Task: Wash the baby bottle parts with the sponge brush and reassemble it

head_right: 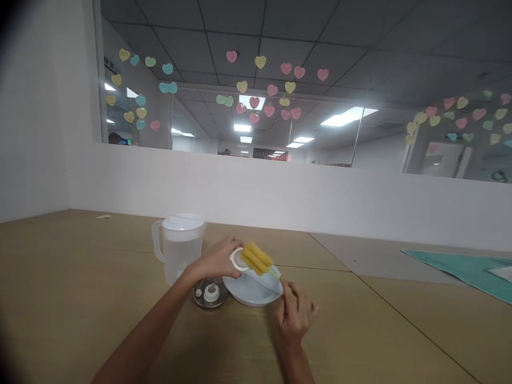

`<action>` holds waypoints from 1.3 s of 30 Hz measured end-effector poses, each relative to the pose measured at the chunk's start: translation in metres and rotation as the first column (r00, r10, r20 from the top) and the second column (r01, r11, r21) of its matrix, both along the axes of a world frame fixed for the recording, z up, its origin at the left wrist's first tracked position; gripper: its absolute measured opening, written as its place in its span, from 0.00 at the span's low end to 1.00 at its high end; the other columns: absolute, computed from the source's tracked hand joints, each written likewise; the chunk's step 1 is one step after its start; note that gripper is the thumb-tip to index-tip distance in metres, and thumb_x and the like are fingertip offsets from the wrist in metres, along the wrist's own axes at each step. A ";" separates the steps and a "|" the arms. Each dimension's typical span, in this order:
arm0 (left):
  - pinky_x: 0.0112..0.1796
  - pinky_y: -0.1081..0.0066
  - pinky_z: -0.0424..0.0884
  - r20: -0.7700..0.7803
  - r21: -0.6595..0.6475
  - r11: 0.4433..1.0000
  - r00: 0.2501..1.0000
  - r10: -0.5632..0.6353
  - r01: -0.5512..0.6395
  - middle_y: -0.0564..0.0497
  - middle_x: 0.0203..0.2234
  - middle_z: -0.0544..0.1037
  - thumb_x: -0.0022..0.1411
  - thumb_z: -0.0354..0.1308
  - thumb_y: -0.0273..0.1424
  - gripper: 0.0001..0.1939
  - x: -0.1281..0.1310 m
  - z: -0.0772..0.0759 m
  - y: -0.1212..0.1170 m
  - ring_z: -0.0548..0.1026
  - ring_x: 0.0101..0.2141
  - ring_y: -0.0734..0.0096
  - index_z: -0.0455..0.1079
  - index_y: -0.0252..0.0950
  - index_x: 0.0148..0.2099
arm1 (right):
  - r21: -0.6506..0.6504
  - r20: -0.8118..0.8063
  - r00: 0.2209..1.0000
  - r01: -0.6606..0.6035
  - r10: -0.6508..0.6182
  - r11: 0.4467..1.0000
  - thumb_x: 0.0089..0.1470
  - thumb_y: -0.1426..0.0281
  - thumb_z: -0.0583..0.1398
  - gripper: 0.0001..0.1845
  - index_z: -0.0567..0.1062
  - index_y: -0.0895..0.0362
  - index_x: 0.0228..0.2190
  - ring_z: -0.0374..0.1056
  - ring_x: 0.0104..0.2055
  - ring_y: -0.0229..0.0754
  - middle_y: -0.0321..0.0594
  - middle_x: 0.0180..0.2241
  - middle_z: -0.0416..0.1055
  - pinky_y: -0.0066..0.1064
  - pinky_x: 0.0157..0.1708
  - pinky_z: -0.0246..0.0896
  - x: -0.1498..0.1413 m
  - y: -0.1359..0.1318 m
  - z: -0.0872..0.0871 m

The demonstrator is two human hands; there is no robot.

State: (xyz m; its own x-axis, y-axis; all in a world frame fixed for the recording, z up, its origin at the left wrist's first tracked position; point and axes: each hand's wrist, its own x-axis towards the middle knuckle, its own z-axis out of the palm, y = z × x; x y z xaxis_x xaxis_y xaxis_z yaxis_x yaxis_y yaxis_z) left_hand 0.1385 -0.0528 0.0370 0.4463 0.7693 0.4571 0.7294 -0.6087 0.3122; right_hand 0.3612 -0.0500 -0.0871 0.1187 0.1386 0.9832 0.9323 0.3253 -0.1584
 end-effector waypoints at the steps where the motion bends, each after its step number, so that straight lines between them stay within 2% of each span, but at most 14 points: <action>1: 0.45 0.70 0.62 -0.021 0.040 0.999 0.999 0.026 -0.025 0.49 0.43 0.70 0.40 0.65 0.31 0.29 -0.001 -0.001 0.004 0.66 0.45 0.62 0.66 0.38 0.48 | 0.013 0.063 0.998 -0.001 0.000 1.000 0.57 0.70 0.48 0.16 0.75 0.54 0.37 0.63 0.28 0.36 0.41 0.31 0.72 0.32 0.35 0.46 0.000 -0.001 0.001; 6: 0.45 0.66 0.59 -0.120 0.126 0.981 0.980 0.161 -0.146 0.49 0.39 0.72 0.43 0.63 0.29 0.23 -0.005 -0.002 0.013 0.66 0.43 0.60 0.70 0.40 0.45 | 0.124 0.254 0.964 0.050 -0.081 0.991 0.54 0.74 0.52 0.16 0.74 0.50 0.42 0.64 0.28 0.33 0.36 0.29 0.74 0.31 0.36 0.46 0.001 -0.003 0.006; 9: 0.44 0.64 0.59 -0.149 0.236 0.948 0.956 0.253 -0.215 0.48 0.39 0.71 0.51 0.58 0.27 0.14 -0.003 -0.004 0.012 0.65 0.44 0.60 0.71 0.40 0.43 | 0.131 0.303 0.948 0.063 -0.100 0.989 0.54 0.75 0.53 0.21 0.70 0.46 0.48 0.66 0.29 0.33 0.34 0.30 0.75 0.32 0.38 0.45 0.000 -0.007 0.009; 12: 0.43 0.63 0.59 -0.189 0.374 0.903 0.937 0.295 -0.209 0.47 0.40 0.70 0.54 0.52 0.21 0.13 0.005 -0.009 0.008 0.64 0.44 0.60 0.71 0.39 0.40 | 0.138 0.316 0.944 0.052 -0.094 0.989 0.54 0.75 0.55 0.26 0.64 0.45 0.53 0.66 0.29 0.32 0.33 0.29 0.75 0.31 0.38 0.45 -0.004 -0.011 0.012; 15: 0.43 0.61 0.58 -0.273 0.438 0.886 0.917 0.290 -0.149 0.45 0.39 0.70 0.55 0.50 0.18 0.14 0.021 -0.017 0.004 0.64 0.44 0.60 0.70 0.37 0.40 | 0.132 0.338 0.937 0.050 -0.092 0.990 0.54 0.75 0.56 0.28 0.62 0.46 0.55 0.66 0.29 0.32 0.33 0.29 0.75 0.31 0.37 0.45 -0.007 -0.012 0.011; 19: 0.41 0.63 0.59 -0.349 0.433 0.900 0.912 0.218 -0.049 0.46 0.37 0.70 0.56 0.50 0.20 0.12 0.044 -0.029 0.000 0.64 0.42 0.61 0.69 0.36 0.41 | 0.100 0.347 0.934 0.051 -0.083 0.994 0.54 0.75 0.55 0.23 0.67 0.48 0.51 0.66 0.30 0.33 0.35 0.30 0.75 0.32 0.37 0.46 -0.010 -0.009 0.006; 22: 0.40 0.65 0.60 -0.347 0.405 0.914 0.921 0.178 -0.024 0.47 0.39 0.69 0.55 0.52 0.20 0.14 0.050 -0.032 0.000 0.64 0.42 0.62 0.68 0.38 0.43 | 0.068 0.351 0.934 0.050 -0.071 0.996 0.55 0.74 0.54 0.18 0.71 0.50 0.47 0.65 0.30 0.33 0.35 0.30 0.74 0.32 0.37 0.46 -0.012 -0.007 0.006; 28: 0.44 0.61 0.58 -0.261 0.403 0.897 0.916 0.304 -0.183 0.44 0.41 0.69 0.58 0.48 0.20 0.14 0.030 -0.029 0.010 0.64 0.44 0.59 0.70 0.38 0.42 | 0.012 0.273 0.960 0.057 -0.058 0.998 0.56 0.72 0.52 0.13 0.77 0.55 0.34 0.64 0.29 0.35 0.37 0.27 0.74 0.32 0.36 0.47 0.000 0.000 0.003; 31: 0.46 0.59 0.59 -0.214 0.346 0.892 0.901 0.378 -0.292 0.43 0.42 0.70 0.57 0.49 0.20 0.15 0.016 -0.028 0.018 0.65 0.46 0.58 0.71 0.37 0.43 | -0.086 0.086 0.985 0.159 -0.151 0.984 0.54 0.73 0.50 0.15 0.77 0.55 0.30 0.65 0.28 0.37 0.38 0.26 0.74 0.33 0.37 0.47 0.013 0.008 -0.003; 33: 0.46 0.60 0.60 -0.135 0.255 0.899 0.907 0.398 -0.357 0.43 0.43 0.70 0.56 0.53 0.23 0.14 0.008 -0.027 0.022 0.65 0.46 0.57 0.70 0.38 0.44 | -0.285 -0.093 0.954 0.248 -0.285 0.926 0.52 0.73 0.48 0.17 0.77 0.56 0.33 0.66 0.29 0.40 0.41 0.29 0.74 0.36 0.37 0.48 0.021 0.013 -0.006; 34: 0.46 0.62 0.61 -0.075 0.193 0.907 0.916 0.394 -0.374 0.44 0.43 0.71 0.54 0.56 0.26 0.15 0.005 -0.026 0.024 0.66 0.47 0.57 0.70 0.38 0.46 | -0.424 -0.144 0.925 0.263 -0.351 0.867 0.52 0.73 0.47 0.19 0.76 0.57 0.36 0.67 0.30 0.42 0.43 0.31 0.75 0.37 0.37 0.49 0.024 0.014 -0.007; 36: 0.46 0.65 0.62 0.082 0.068 0.930 0.931 0.356 -0.362 0.44 0.45 0.71 0.50 0.62 0.34 0.25 0.002 -0.022 0.025 0.67 0.47 0.58 0.66 0.38 0.51 | -0.688 -0.126 0.897 0.229 -0.423 0.689 0.51 0.73 0.47 0.21 0.74 0.58 0.42 0.68 0.33 0.45 0.47 0.36 0.74 0.38 0.37 0.50 0.025 0.015 -0.008; 37: 0.46 0.66 0.63 0.162 0.015 0.942 0.931 0.328 -0.334 0.45 0.46 0.72 0.48 0.63 0.38 0.30 0.001 -0.020 0.024 0.68 0.47 0.58 0.64 0.38 0.54 | -0.781 -0.080 0.906 0.202 -0.415 0.592 0.51 0.73 0.47 0.22 0.72 0.59 0.44 0.69 0.35 0.47 0.49 0.37 0.74 0.39 0.38 0.51 0.023 0.014 -0.008; 39: 0.44 0.67 0.65 0.289 -0.061 0.964 0.920 0.265 -0.259 0.46 0.47 0.72 0.48 0.62 0.43 0.36 0.004 -0.015 0.018 0.70 0.46 0.59 0.59 0.39 0.58 | -0.880 0.025 0.938 0.186 -0.347 0.437 0.50 0.74 0.47 0.22 0.71 0.60 0.45 0.70 0.38 0.48 0.50 0.40 0.73 0.40 0.40 0.52 0.018 0.011 -0.006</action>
